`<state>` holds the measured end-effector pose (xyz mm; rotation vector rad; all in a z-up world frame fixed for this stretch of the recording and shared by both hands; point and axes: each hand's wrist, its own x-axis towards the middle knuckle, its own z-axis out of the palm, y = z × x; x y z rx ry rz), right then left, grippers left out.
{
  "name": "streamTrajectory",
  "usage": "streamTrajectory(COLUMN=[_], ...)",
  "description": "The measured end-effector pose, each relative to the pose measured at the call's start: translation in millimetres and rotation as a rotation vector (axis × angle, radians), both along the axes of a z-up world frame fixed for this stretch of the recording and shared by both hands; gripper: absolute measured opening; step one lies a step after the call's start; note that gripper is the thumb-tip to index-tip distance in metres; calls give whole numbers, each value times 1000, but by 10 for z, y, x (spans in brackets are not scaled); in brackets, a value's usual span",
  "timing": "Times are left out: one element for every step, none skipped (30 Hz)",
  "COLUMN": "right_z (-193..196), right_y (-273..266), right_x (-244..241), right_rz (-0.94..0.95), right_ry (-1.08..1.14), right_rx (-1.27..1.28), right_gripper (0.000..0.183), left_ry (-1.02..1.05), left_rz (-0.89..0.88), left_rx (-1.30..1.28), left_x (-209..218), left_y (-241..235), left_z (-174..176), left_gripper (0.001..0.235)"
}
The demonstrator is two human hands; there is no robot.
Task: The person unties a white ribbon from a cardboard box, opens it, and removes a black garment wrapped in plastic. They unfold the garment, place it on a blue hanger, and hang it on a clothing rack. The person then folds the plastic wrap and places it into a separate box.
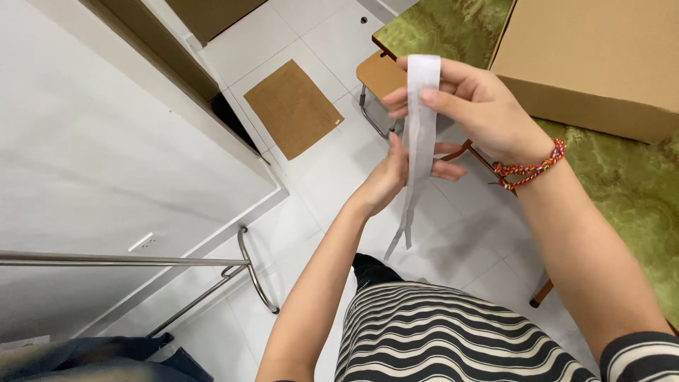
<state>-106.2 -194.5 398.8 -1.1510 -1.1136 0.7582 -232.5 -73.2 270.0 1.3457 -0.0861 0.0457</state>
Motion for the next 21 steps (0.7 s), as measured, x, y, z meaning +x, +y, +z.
streamTrajectory(right_z=[-65, -129, -192, -288, -381, -474, -642, -808, -974, -1127, -1282, -1435, -2338, -3126, -3798, -3304, -2767, -2181, -2094, -2006, -1930], right_y=[17, 34, 50, 58, 74, 90, 104, 118, 150, 167, 176, 186, 105, 59, 159, 90, 106, 131, 71, 12, -58], right_x=[63, 128, 202, 245, 281, 315, 341, 366, 386, 348, 317, 286, 483, 661, 842, 562, 278, -10, -61, -111, -163], right_rz=[-3, -12, -22, -26, -46, -68, -66, -41, -13, -8, 43, 93, 100, 67, 34, 41, 114, 188, 193, 210, 224], right_ry=[1, 28, 53, 53, 133, 214, 214, 287, 361, 362, 438, 513, 512, 408, 303, 302, 322, 343, 342, 290, 238], right_rx=[-1, 22, 45, 45, -4, -52, -52, -94, -134, -133, -230, -327, -328, -297, -263, -262, -259, -256, -255, -280, -305], right_gripper=[47, 48, 49, 49, 52, 55, 55, 62, 69, 69, 81, 94, 94, 80, 71, 71, 75, 83, 83, 86, 89], left_ry=[1, 36, 69, 70, 65, 60, 60, 61, 62, 63, 53, 43, 44, 17, -11, -11, -7, -4, -3, -21, -39], left_rz=[-3, -25, -48, -51, -69, -86, -85, -93, -98, -93, -58, -22, -16, 1, 17, 24, 71, 117, 122, 169, 214], left_rx=[-1, 3, 6, 6, 22, 39, 39, 60, 83, 85, 118, 150, 151, 110, 70, 72, 36, -1, 1, -3, -8], left_x=[-22, -41, -51, -48, -52, -60, -51, -43, -43, -77, -103, -129, -62, 4, 70, 72, 68, 63, 61, 60, 59], left_y=[-25, -49, -73, -97, -116, -134, -140, -146, -140, -149, -166, -185, -122, -56, 17, 76, 128, 181, 246, 313, 372], left_z=[65, 131, 197, 239, 281, 324, 353, 383, 416, 564, 709, 853, 718, 585, 459, 491, 514, 537, 547, 557, 556], left_gripper=[111, 95, 79, 79, 68, 57, 57, 52, 48, 48, 44, 45, 45, 44, 48, 48, 48, 48, 48, 50, 52])
